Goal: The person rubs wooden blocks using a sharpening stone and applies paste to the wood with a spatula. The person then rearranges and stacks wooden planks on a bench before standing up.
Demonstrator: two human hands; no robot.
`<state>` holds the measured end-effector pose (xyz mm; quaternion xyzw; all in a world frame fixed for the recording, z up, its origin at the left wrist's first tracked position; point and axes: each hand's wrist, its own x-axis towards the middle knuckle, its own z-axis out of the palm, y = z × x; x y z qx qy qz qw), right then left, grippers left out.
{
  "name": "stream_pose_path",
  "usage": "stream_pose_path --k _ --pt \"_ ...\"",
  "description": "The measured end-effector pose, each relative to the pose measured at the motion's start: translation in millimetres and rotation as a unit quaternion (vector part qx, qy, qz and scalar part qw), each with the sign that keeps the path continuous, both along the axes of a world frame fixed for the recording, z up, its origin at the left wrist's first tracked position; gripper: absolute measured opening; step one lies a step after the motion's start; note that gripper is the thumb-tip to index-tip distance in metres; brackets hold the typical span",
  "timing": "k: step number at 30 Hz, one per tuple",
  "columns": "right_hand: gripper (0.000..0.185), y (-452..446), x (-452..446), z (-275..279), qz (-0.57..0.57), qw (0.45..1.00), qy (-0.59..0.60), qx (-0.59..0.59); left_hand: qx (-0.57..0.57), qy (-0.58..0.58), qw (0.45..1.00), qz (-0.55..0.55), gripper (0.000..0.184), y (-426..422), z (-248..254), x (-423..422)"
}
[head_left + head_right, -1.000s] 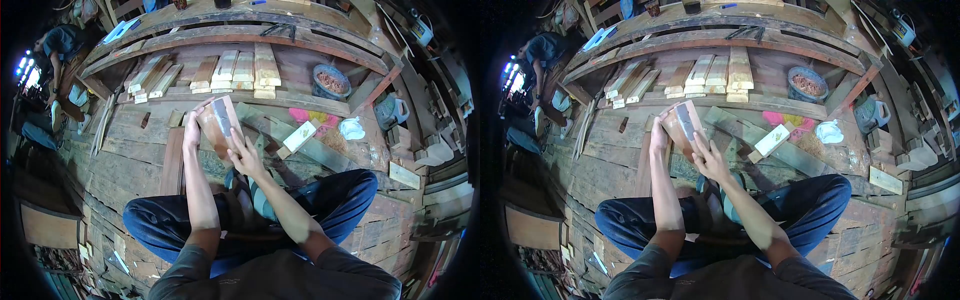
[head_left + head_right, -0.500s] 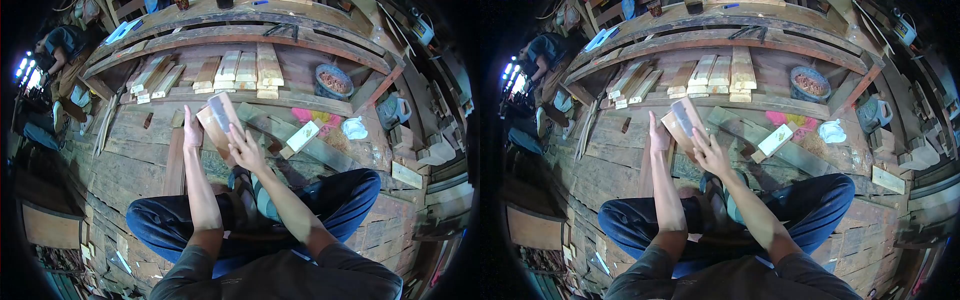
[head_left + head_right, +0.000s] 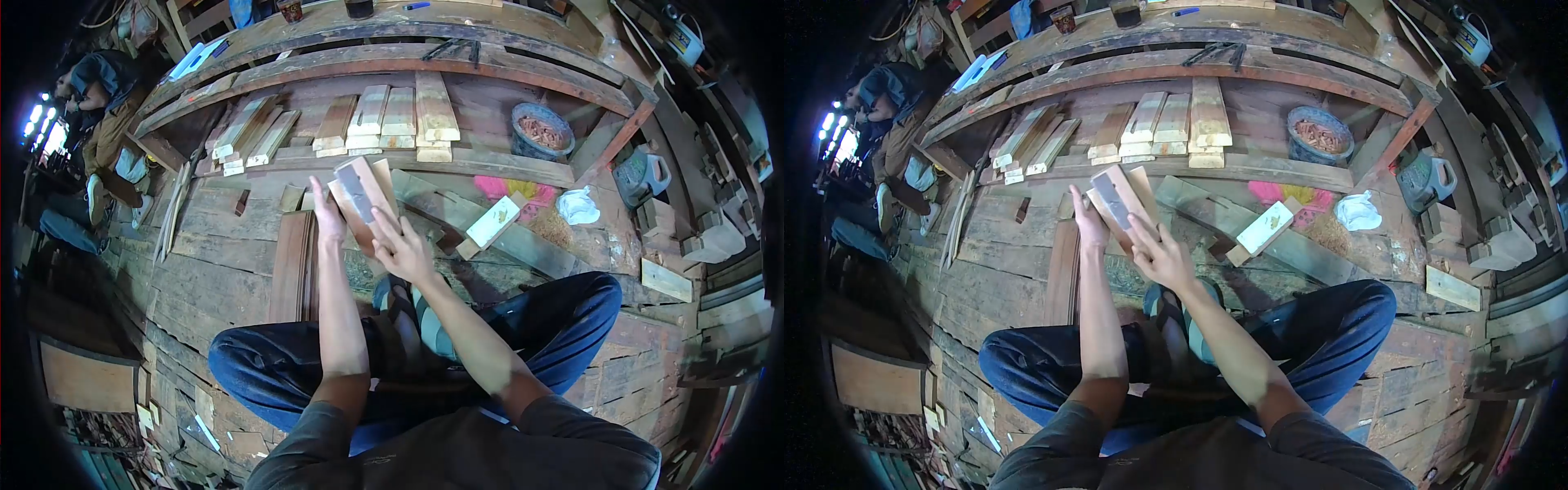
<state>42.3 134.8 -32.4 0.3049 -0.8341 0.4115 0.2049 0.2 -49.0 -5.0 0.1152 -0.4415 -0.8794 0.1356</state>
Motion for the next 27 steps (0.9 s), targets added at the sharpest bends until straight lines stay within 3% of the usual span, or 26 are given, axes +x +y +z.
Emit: stream_pose_path --k 2,5,7,9,10,11,15,18,19,22,23,24,27 --pt "0.076 0 -3 5 0.017 1.000 -0.004 -0.021 -0.032 0.062 0.996 0.058 0.093 -7 -34 -20" --pt "0.087 2 -6 14 0.010 0.994 -0.043 -0.097 0.056 0.090 0.994 -0.036 0.079 -11 -31 -8" --pt "0.103 0 -9 16 -0.002 0.989 -0.075 -0.125 -0.062 0.105 0.989 -0.084 0.061 -21 -31 -1" --pt "0.099 -1 -6 18 -0.035 0.980 -0.175 -0.091 -0.179 0.120 0.968 -0.132 0.053 -28 -31 2" --pt "0.098 -2 -5 19 -0.052 0.971 -0.223 -0.072 -0.181 0.109 0.967 -0.140 0.052 -30 -31 1" --pt "0.082 -6 -6 13 -0.067 0.970 -0.229 -0.055 -0.184 0.097 0.967 -0.149 0.051 -31 -32 0" --pt "0.063 -5 -2 12 -0.058 0.977 -0.206 0.008 -0.142 0.103 0.979 -0.105 0.046 -28 -35 3" --pt "0.063 8 -10 18 -0.095 0.976 -0.192 0.045 -0.161 0.088 0.974 -0.129 0.041 -36 -34 4" --pt "0.060 8 -20 9 -0.075 0.980 -0.182 -0.042 -0.173 0.086 0.972 -0.133 0.040 -33 -31 4" --pt "0.057 6 -17 10 -0.043 0.965 -0.240 -0.093 -0.172 0.088 0.973 -0.129 0.033 -23 -30 3" --pt "0.058 3 -12 6 -0.021 0.987 -0.151 -0.054 -0.155 0.095 0.975 -0.125 0.032 -21 -30 3" --pt "0.061 -1 -7 7 -0.016 0.987 -0.156 0.022 -0.139 0.102 0.977 -0.123 0.031 -21 -33 0" --pt "0.063 0 -7 11 -0.015 0.989 -0.149 0.016 -0.151 0.121 0.973 -0.123 0.034 -28 -49 -6"
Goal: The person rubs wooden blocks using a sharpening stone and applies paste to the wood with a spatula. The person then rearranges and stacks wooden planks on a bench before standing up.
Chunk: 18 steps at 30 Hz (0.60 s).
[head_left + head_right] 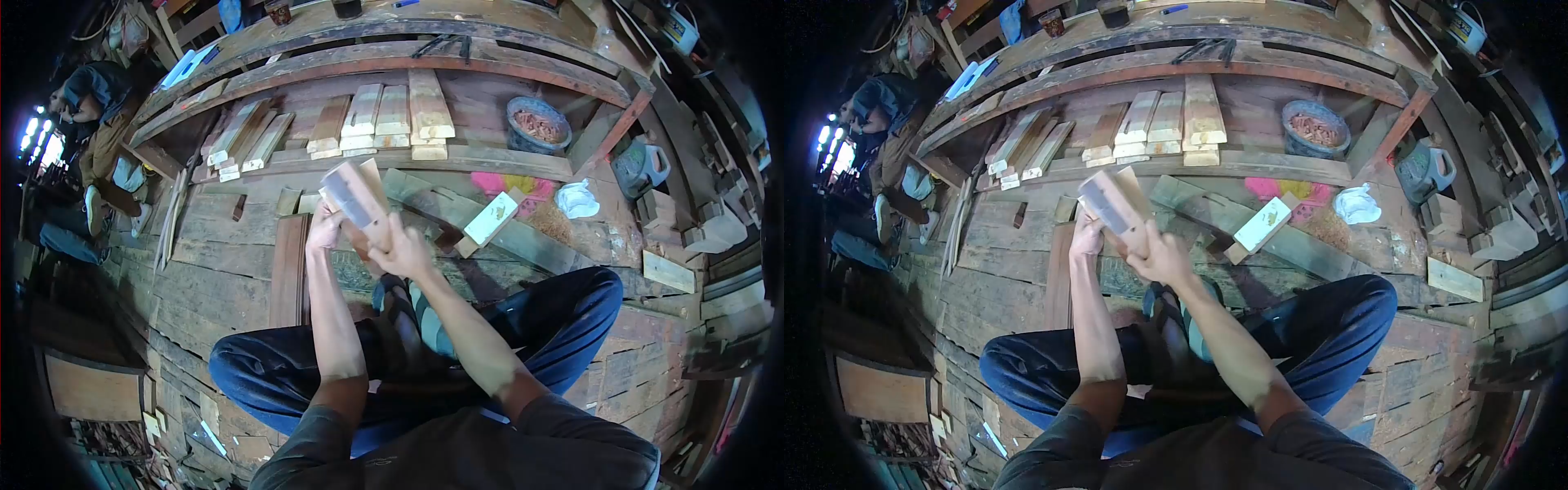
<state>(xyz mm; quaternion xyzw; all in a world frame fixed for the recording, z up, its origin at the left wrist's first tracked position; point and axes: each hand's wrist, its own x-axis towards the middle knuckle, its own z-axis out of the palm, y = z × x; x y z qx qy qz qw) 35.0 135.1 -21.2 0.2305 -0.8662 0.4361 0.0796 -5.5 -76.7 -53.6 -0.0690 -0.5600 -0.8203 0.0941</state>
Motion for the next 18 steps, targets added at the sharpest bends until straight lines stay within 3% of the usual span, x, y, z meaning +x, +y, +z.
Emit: stream_pose_path --k 1,2,5,7,10,13,15,18 --pt "0.063 0 -8 1 -0.003 0.999 0.012 -0.034 0.004 0.015 1.000 0.015 0.034 -3 0 3" --pt "0.063 4 -10 2 -0.037 0.997 -0.059 -0.027 -0.029 0.005 0.999 -0.031 0.035 -10 0 2" --pt "0.062 1 -10 -1 -0.048 0.994 -0.036 -0.093 -0.037 -0.005 0.999 0.008 0.035 2 9 3" --pt "0.067 -1 -3 -4 0.021 0.999 0.004 -0.041 0.009 -0.028 0.999 0.013 0.035 6 10 4" --pt "0.065 3 1 2 0.024 0.999 0.019 0.032 0.063 -0.049 0.996 0.025 0.035 5 11 10" --pt "0.064 10 -17 9 -0.020 0.995 -0.096 -0.004 -0.012 -0.021 1.000 0.004 0.037 -6 2 5" --pt "0.064 2 -20 -6 -0.068 0.998 -0.014 -0.010 -0.026 -0.020 0.999 0.008 0.040 -5 3 3" --pt "0.065 5 -9 0 0.024 0.998 -0.060 -0.023 0.019 -0.014 1.000 0.015 0.041 3 11 4"
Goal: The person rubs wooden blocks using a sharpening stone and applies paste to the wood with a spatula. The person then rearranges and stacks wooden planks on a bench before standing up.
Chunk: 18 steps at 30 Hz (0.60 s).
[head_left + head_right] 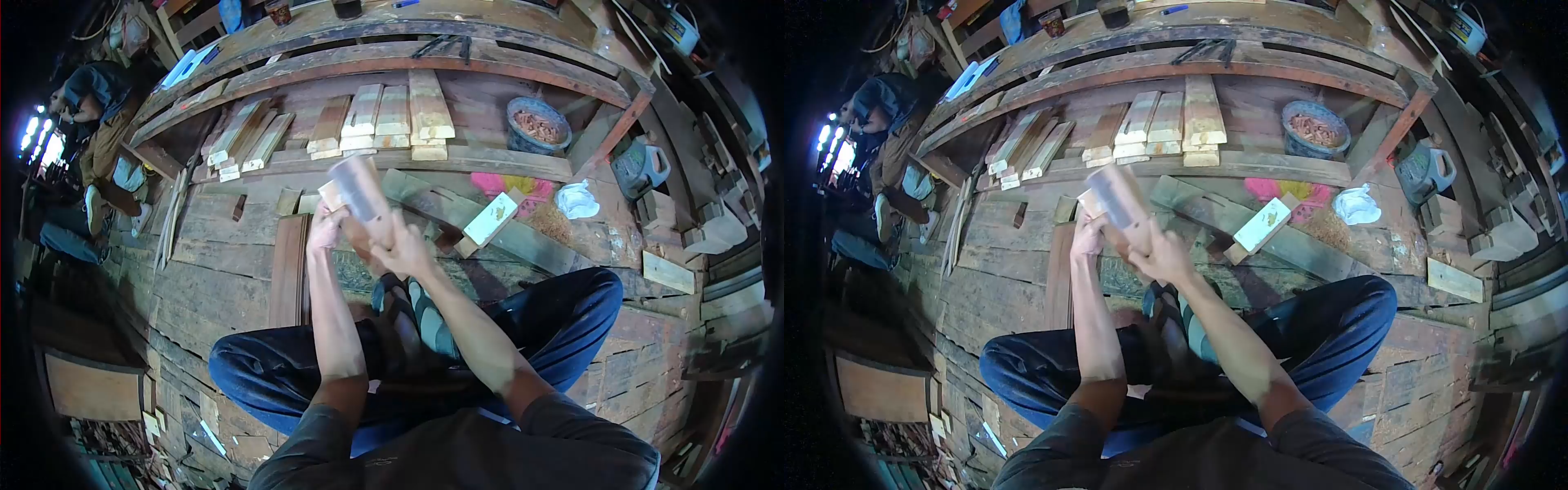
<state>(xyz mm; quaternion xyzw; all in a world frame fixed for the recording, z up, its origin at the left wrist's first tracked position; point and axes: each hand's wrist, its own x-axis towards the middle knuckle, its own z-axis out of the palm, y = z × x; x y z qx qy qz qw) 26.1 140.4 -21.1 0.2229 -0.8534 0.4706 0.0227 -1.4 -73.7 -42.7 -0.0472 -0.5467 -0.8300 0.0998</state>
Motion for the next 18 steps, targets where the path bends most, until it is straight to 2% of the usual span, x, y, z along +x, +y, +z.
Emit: stream_pose_path --k 3,4,7,9,10,11,12,13,15,16,18 --pt "0.069 3 -3 12 0.008 0.994 0.012 0.110 0.021 -0.048 0.999 0.008 0.043 2 8 8" --pt "0.072 5 -7 11 0.014 0.999 -0.041 0.014 -0.004 -0.040 0.999 0.001 0.043 -2 2 5" --pt "0.071 -1 -13 -10 -0.092 0.994 0.053 -0.005 -0.046 -0.008 0.999 -0.018 0.043 -5 -10 -5" --pt "0.072 -9 -6 -15 -0.075 0.997 0.022 -0.005 -0.048 0.018 0.998 -0.043 0.042 0 -10 -11" --pt "0.072 -11 2 -4 -0.052 0.999 0.004 0.003 -0.026 0.057 0.998 -0.011 0.042 8 -11 -12" --pt "0.072 -10 7 7 -0.030 0.999 -0.013 0.011 -0.016 0.030 0.999 -0.013 0.042 9 -10 -13" --pt "0.064 -9 13 15 -0.021 0.998 0.044 0.037 -0.008 0.003 1.000 -0.014 0.042 5 -12 -12" --pt "0.062 -6 12 17 -0.020 0.998 0.041 0.047 0.000 -0.025 1.000 -0.014 0.042 0 -14 -10" --pt "0.058 4 0 21 -0.013 0.997 0.037 0.065 -0.025 -0.011 0.999 -0.020 0.039 -4 -11 -6" --pt "0.057 4 -8 18 -0.027 0.999 0.000 -0.032 -0.037 0.002 0.999 -0.021 0.037 -1 -7 -4" --pt "0.056 5 -9 15 -0.087 0.995 0.027 -0.031 -0.078 0.007 0.997 -0.012 0.034 8 0 -6"
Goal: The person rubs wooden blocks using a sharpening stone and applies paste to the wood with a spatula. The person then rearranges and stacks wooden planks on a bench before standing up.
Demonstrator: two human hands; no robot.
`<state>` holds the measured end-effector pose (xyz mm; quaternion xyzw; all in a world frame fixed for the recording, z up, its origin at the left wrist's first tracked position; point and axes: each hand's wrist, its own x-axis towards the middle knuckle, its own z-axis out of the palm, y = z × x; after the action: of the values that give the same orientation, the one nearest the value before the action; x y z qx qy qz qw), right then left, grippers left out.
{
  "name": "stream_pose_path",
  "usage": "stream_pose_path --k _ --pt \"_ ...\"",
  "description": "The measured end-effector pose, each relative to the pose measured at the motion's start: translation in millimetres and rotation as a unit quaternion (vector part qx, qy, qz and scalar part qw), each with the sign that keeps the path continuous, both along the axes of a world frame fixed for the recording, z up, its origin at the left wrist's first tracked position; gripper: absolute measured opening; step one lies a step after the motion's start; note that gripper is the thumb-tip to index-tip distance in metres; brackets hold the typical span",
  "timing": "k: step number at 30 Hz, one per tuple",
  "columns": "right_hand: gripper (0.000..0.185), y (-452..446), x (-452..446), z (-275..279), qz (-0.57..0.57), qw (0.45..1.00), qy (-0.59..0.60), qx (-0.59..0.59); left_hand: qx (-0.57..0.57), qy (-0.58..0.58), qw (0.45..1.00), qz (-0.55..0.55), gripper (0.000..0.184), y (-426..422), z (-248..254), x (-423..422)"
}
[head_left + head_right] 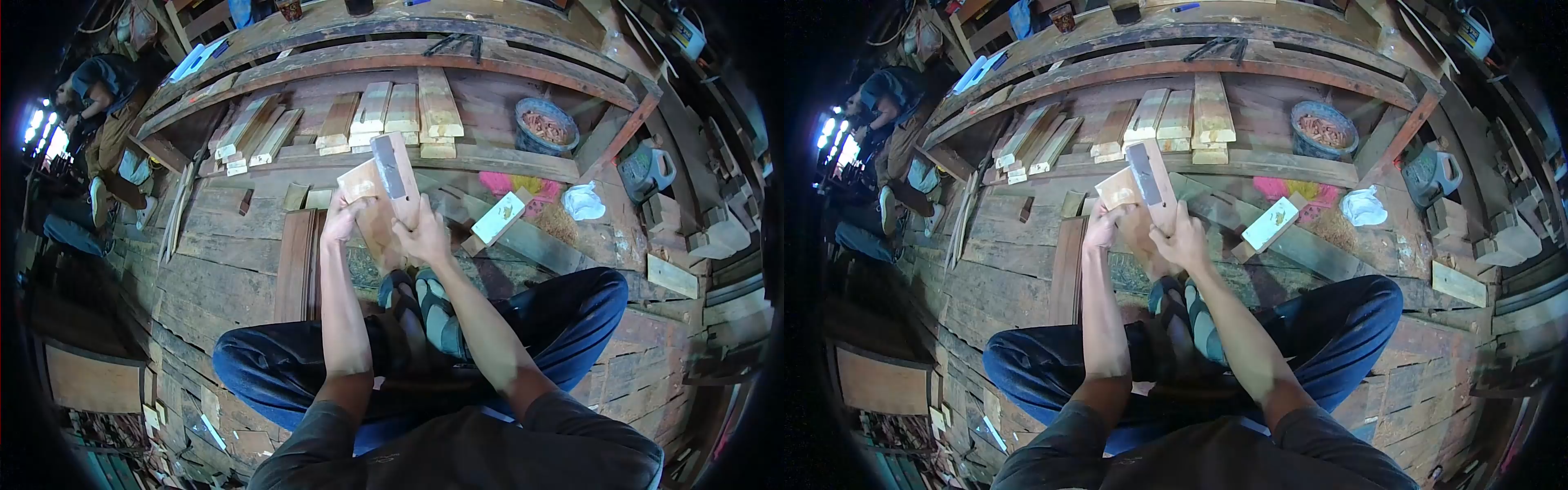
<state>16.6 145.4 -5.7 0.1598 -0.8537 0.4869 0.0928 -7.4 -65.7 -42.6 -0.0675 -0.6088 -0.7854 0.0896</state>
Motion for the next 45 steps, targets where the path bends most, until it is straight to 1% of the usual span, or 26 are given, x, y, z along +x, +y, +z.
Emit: stream_pose_path --k 1,3,4,5,7,8,10,13,15,16,19,22,23,25,29,30,31,33,35,36,37,39,41,42,43,45 --pt "0.056 -1 2 -2 -0.013 1.000 0.000 -0.002 0.009 0.013 1.000 -0.004 0.034 2 1 -1" --pt "0.058 -10 12 -5 0.028 0.993 -0.020 -0.113 0.026 0.036 0.999 -0.017 0.035 6 1 -3" --pt "0.062 -14 14 -5 0.040 0.999 -0.004 -0.014 0.037 0.016 0.999 -0.005 0.037 6 -1 -5" --pt "0.060 -14 17 -5 0.092 0.995 -0.008 0.028 0.046 -0.005 0.999 0.008 0.039 3 -3 -5" --pt "0.053 -9 20 14 0.096 0.991 0.016 0.092 0.061 -0.051 0.996 0.036 0.042 -5 -8 1" --pt "0.053 -4 16 15 0.091 0.994 -0.011 0.060 0.080 -0.012 0.996 0.038 0.043 -1 -10 2" --pt "0.053 5 1 18 0.085 0.994 -0.062 -0.006 0.029 -0.005 1.000 0.007 0.046 -2 -7 -3" --pt "0.046 10 -9 18 -0.029 0.999 0.040 -0.013 -0.013 -0.027 1.000 -0.002 0.048 15 14 0" --pt "0.047 6 1 28 0.019 0.999 -0.021 -0.040 0.013 -0.014 1.000 -0.002 0.043 35 26 -1" --pt "0.048 2 7 32 0.040 0.996 -0.051 -0.054 -0.043 -0.014 0.999 0.022 0.043 34 24 -3" --pt "0.054 -11 17 27 0.105 0.993 0.017 0.059 -0.025 -0.092 0.994 0.052 0.041 21 10 0" --pt "0.054 9 5 53 0.133 0.987 -0.028 0.082 -0.043 -0.050 0.997 0.038 0.042 10 6 -3" --pt "0.048 17 2 62 0.107 0.990 -0.095 0.015 -0.058 -0.033 0.997 0.027 0.043 6 5 -2" --pt "0.046 34 -14 56 0.051 0.997 -0.048 0.019 -0.026 -0.020 0.999 0.015 0.047 18 16 2" --pt "0.055 37 1 71 0.120 0.992 -0.041 0.025 -0.037 -0.021 0.999 0.010 0.045 36 21 -1" --pt "0.055 32 9 79 0.130 0.988 -0.065 0.060 -0.040 -0.024 0.999 0.018 0.046 39 22 1" --pt "0.055 30 13 76 0.114 0.986 -0.019 0.121 -0.044 -0.027 0.998 0.029 0.046 40 23 1" --pt "0.053 41 1 70 0.161 0.985 -0.025 0.050 -0.042 -0.027 0.999 0.011 0.045 38 24 1" --pt "0.050 60 -12 71 0.132 0.989 -0.065 0.030 -0.047 -0.005 0.999 -0.020 0.045 31 25 0" --pt "0.049 66 -17 73 0.100 0.994 -0.010 0.041 -0.063 -0.020 0.998 -0.012 0.046 33 28 2" --pt "0.050 71 -21 74 0.051 0.988 -0.083 0.117 -0.068 -0.021 0.997 -0.010 0.046 35 30 3" --pt "0.051 74 -8 83 0.130 0.990 -0.014 0.060 -0.077 -0.022 0.997 -0.017 0.047 45 36 1" --pt "0.052 63 5 90 0.167 0.984 -0.015 0.067 -0.115 -0.019 0.993 -0.007 0.045 54 45 8" --pt "0.053 61 6 92 0.179 0.973 -0.035 0.139 -0.118 -0.021 0.993 0.000 0.045 57 46 11" --pt "0.053 67 3 98 0.185 0.972 -0.051 0.137 -0.122 -0.024 0.992 0.009 0.045 57 48 13" --pt "0.052 88 -10 117 0.200 0.967 -0.082 0.137 -0.117 -0.025 0.993 -0.014 0.054 60 45 9"
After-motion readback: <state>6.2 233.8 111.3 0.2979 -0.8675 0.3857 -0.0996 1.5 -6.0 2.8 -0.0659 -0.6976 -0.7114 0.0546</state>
